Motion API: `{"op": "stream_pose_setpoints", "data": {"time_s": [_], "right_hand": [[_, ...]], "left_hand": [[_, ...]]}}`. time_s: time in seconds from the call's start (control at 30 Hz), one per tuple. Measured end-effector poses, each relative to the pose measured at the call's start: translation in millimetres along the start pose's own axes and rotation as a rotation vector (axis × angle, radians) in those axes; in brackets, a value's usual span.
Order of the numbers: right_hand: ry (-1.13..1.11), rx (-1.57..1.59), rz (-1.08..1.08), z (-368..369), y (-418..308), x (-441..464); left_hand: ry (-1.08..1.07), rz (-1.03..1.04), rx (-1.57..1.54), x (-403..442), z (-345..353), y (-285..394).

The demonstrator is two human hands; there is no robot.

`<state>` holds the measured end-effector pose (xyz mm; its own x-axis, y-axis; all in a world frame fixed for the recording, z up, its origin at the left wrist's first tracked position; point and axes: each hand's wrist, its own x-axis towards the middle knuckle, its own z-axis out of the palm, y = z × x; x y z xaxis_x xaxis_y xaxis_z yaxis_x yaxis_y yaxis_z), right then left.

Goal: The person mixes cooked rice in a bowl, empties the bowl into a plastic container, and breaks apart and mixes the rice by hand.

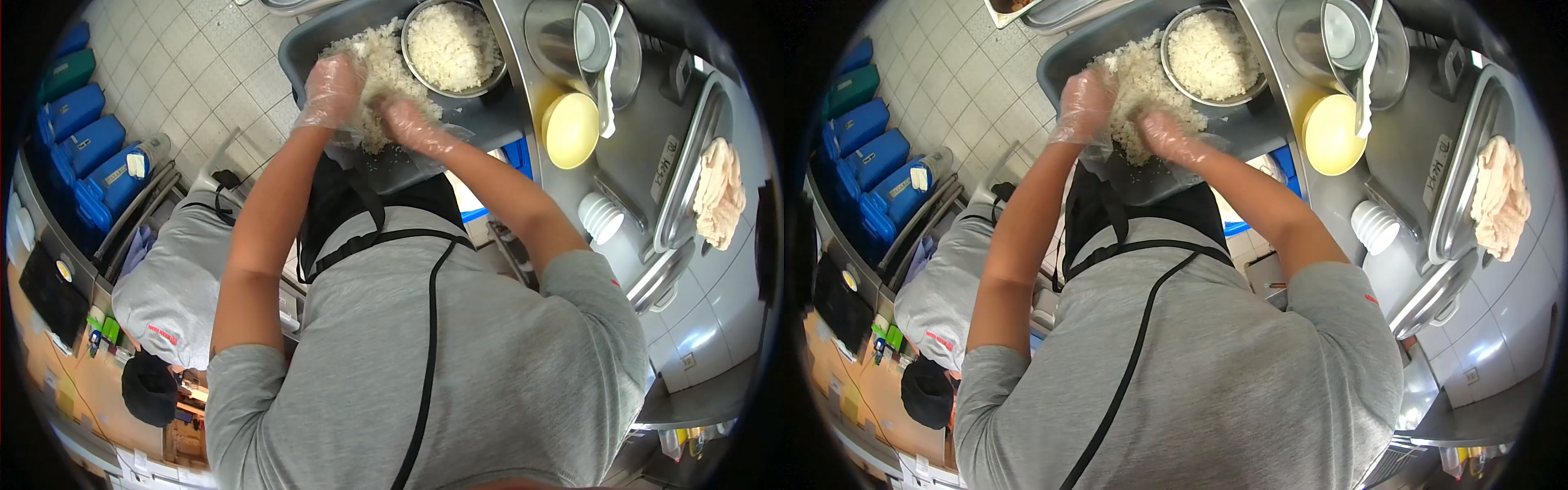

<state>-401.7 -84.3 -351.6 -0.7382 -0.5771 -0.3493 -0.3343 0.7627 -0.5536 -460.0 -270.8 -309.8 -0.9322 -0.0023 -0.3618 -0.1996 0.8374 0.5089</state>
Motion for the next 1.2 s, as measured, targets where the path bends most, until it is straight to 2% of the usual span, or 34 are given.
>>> {"op": "stream_pose_setpoints", "data": {"time_s": [0.03, 0.1, 0.17, 0.2, 0.3, 0.37, 0.4, 0.47, 0.5, 0.57, 0.7, 0.77, 0.8, 0.87, 0.9, 0.97, 1.0, 1.03, 1.1, 1.2], "right_hand": [[-0.198, -0.082, -0.016, 2, -8, 5], [-0.191, -0.033, -0.094, 26, -10, 19], [-0.109, -0.319, -0.193, 50, -15, 41], [-0.106, -0.314, -0.195, 56, -18, 49], [-0.174, -0.567, -0.067, 45, -32, 73], [-0.539, -0.544, 0.047, 23, -39, 87], [-0.542, -0.537, 0.043, 30, -34, 90], [-0.261, 0.012, 0.465, 43, -17, 99], [-0.265, 0.016, 0.465, 46, -8, 101], [-0.306, -0.014, 0.332, 43, 3, 105], [-0.370, -0.094, 0.276, 50, 6, 110], [-0.706, -0.212, 0.151, 47, 8, 94], [-0.706, -0.219, 0.152, 50, 6, 88], [-1.126, -0.192, 0.133, 63, 6, 77], [-1.124, -0.195, 0.136, 61, 9, 75], [-1.388, 0.116, 0.105, 50, 16, 68], [-1.381, 0.116, 0.110, 58, 25, 63], [-1.343, 0.062, -0.002, 82, 41, 58], [-1.297, 0.005, -0.114, 79, 42, 58], [-1.390, 0.155, 0.061, 40, 13, 43]], "left_hand": [[0.013, 0.051, 0.018, 6, -1, -6], [-0.071, 0.064, 0.077, 12, 2, -18], [0.238, 0.285, -0.125, 11, 13, -29], [0.236, 0.284, -0.119, 10, 17, -34], [0.116, 0.240, -0.106, 6, 24, -46], [-0.011, 0.140, -0.029, 6, 31, -49], [-0.017, 0.134, -0.024, 6, 32, -52], [0.017, 0.167, -0.020, 5, 31, -52], [0.013, 0.164, -0.018, 4, 30, -50], [0.014, 0.117, -0.102, 4, 25, -43], [-0.022, 0.078, -0.064, 0, 17, -37], [-0.002, 0.127, -0.063, -1, 18, -38], [0.002, 0.128, -0.068, -2, 20, -40], [0.021, 0.165, -0.087, -1, 21, -43], [0.024, 0.168, -0.090, 0, 21, -41], [-0.014, 0.036, -0.023, -1, 16, -30], [-0.012, 0.044, -0.023, -3, 12, -26], [-0.019, 0.029, -0.031, -4, 8, -23], [-0.021, 0.017, -0.034, -1, 3, -21], [0.002, 0.049, -0.032, -4, 10, -24]]}}
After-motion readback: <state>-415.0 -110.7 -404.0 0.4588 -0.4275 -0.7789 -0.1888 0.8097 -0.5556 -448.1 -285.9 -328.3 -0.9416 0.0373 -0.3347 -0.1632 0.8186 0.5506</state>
